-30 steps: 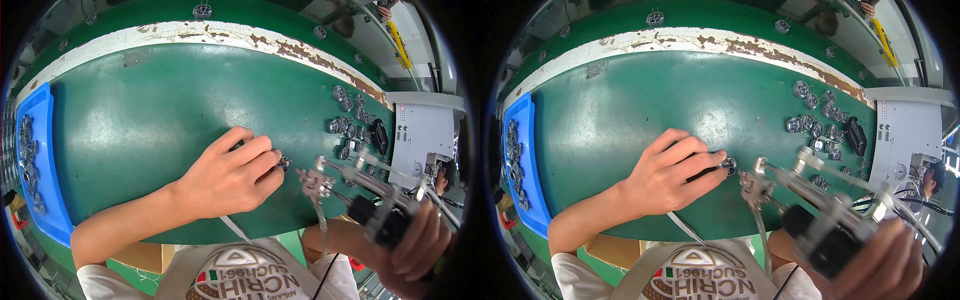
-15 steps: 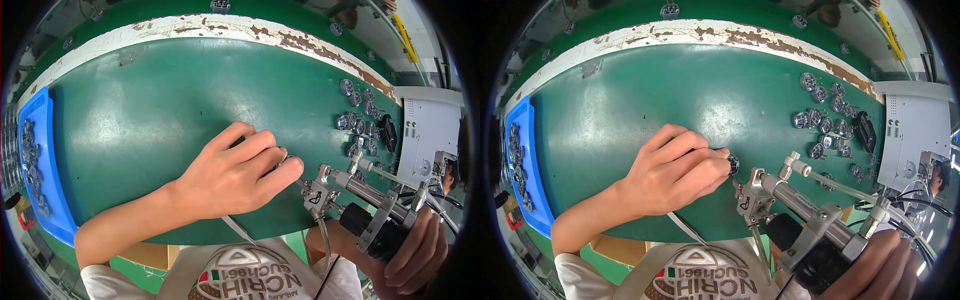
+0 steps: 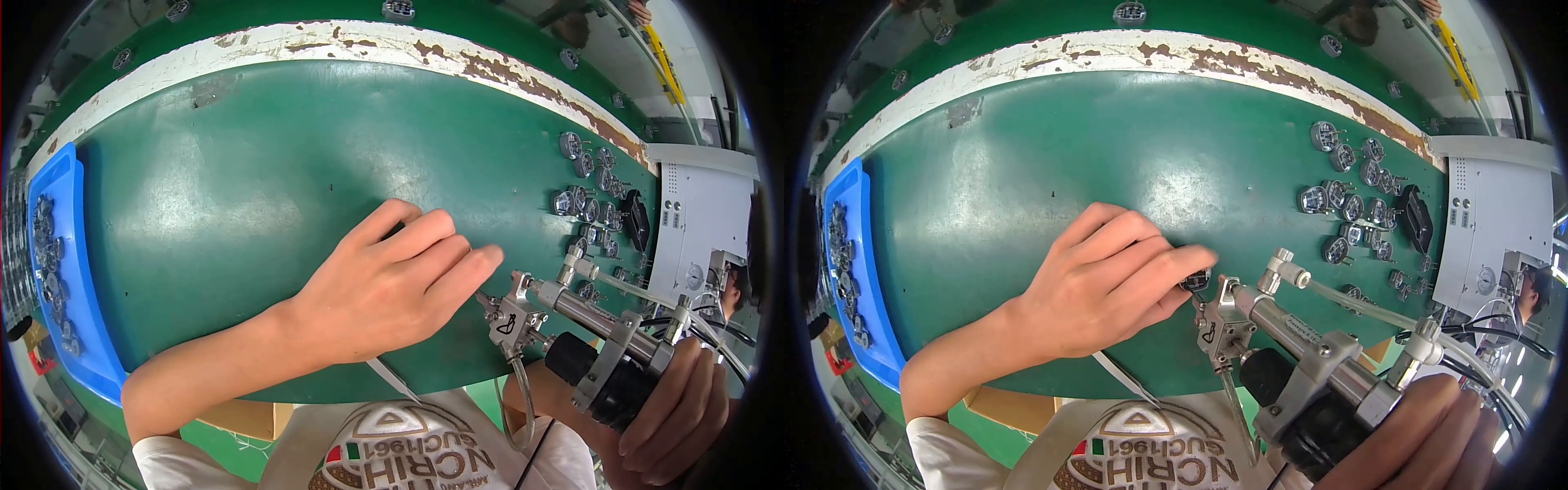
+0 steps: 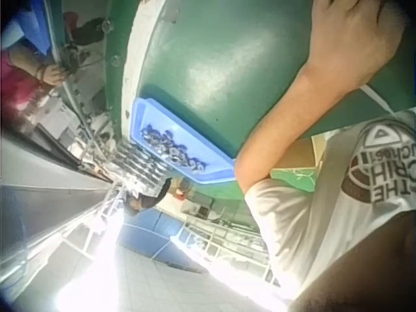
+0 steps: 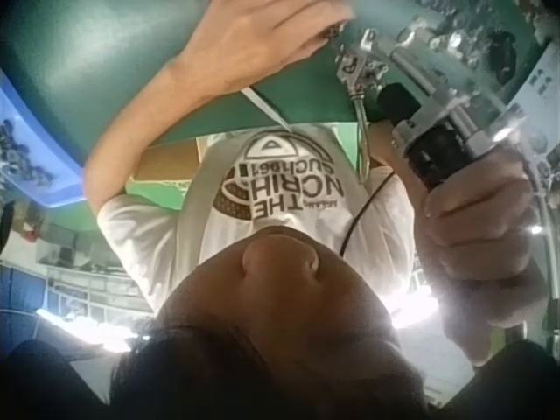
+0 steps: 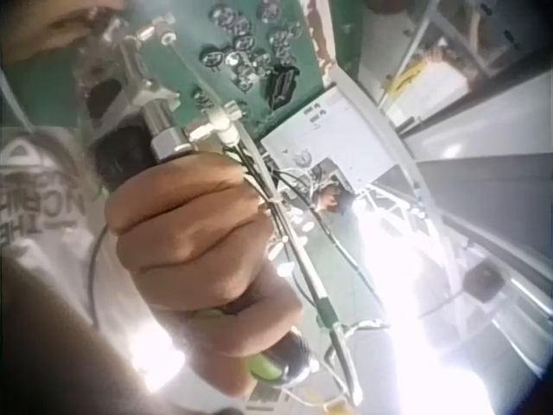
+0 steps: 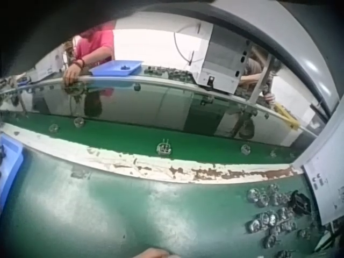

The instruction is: The person assembles small metal components at a manufacturing workbench using an electric screwdriver.

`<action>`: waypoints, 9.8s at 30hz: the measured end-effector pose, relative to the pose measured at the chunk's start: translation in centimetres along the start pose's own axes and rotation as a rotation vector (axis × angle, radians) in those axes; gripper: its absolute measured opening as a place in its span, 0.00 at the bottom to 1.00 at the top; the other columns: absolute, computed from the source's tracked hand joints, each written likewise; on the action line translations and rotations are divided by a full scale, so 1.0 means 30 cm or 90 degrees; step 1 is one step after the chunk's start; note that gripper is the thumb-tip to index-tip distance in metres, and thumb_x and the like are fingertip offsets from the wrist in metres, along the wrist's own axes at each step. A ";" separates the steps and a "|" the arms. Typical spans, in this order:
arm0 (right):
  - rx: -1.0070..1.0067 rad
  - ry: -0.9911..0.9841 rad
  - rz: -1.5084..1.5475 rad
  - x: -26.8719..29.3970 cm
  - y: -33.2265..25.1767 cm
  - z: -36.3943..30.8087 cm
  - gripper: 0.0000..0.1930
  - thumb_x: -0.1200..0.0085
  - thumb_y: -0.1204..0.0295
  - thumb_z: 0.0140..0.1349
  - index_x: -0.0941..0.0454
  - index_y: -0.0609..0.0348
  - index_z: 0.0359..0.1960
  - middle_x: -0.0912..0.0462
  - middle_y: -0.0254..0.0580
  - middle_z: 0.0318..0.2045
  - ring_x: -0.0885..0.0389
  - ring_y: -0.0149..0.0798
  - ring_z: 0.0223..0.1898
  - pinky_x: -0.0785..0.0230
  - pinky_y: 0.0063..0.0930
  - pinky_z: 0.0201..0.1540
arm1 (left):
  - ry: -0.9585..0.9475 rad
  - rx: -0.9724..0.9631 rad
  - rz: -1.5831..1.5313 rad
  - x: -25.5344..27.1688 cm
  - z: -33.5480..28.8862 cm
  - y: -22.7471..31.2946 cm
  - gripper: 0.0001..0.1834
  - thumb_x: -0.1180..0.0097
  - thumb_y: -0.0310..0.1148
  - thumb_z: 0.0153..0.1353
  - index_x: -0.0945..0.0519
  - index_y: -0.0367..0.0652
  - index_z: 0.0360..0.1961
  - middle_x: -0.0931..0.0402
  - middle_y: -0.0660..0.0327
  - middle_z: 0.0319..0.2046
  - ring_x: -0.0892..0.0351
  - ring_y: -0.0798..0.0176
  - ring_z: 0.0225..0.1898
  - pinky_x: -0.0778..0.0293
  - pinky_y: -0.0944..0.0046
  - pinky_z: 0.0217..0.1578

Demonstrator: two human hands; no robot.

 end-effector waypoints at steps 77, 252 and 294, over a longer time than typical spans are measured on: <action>0.171 0.014 0.219 0.106 0.071 0.077 0.14 0.60 0.57 0.77 0.33 0.51 0.35 0.33 0.29 0.13 0.37 0.24 0.11 0.41 0.20 0.17 | 0.019 -0.120 -0.050 -0.010 0.040 0.022 0.08 0.24 0.29 0.49 0.10 0.46 0.32 0.19 0.67 0.37 0.23 0.64 0.41 0.31 0.62 0.39; 0.182 0.023 0.214 0.132 0.002 0.023 0.21 0.61 0.46 0.79 0.31 0.49 0.39 0.28 0.35 0.16 0.33 0.34 0.11 0.33 0.25 0.15 | -0.022 -0.098 0.019 -0.068 0.039 0.035 0.23 0.25 0.33 0.46 0.17 0.42 0.45 0.27 0.65 0.35 0.26 0.62 0.37 0.30 0.61 0.35; 0.172 -0.063 -0.437 0.123 -0.017 0.031 0.20 0.61 0.47 0.79 0.34 0.46 0.35 0.29 0.31 0.17 0.31 0.32 0.16 0.25 0.32 0.32 | -0.021 -0.083 0.009 -0.074 0.040 0.038 0.23 0.27 0.32 0.44 0.18 0.42 0.45 0.27 0.64 0.34 0.26 0.63 0.31 0.33 0.61 0.33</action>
Point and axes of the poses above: each hand's wrist, its own z-axis towards the middle knuckle, its own x-axis out of the back of the hand, y = z × x, the point moved 6 cm from there along z, towards the middle knuckle
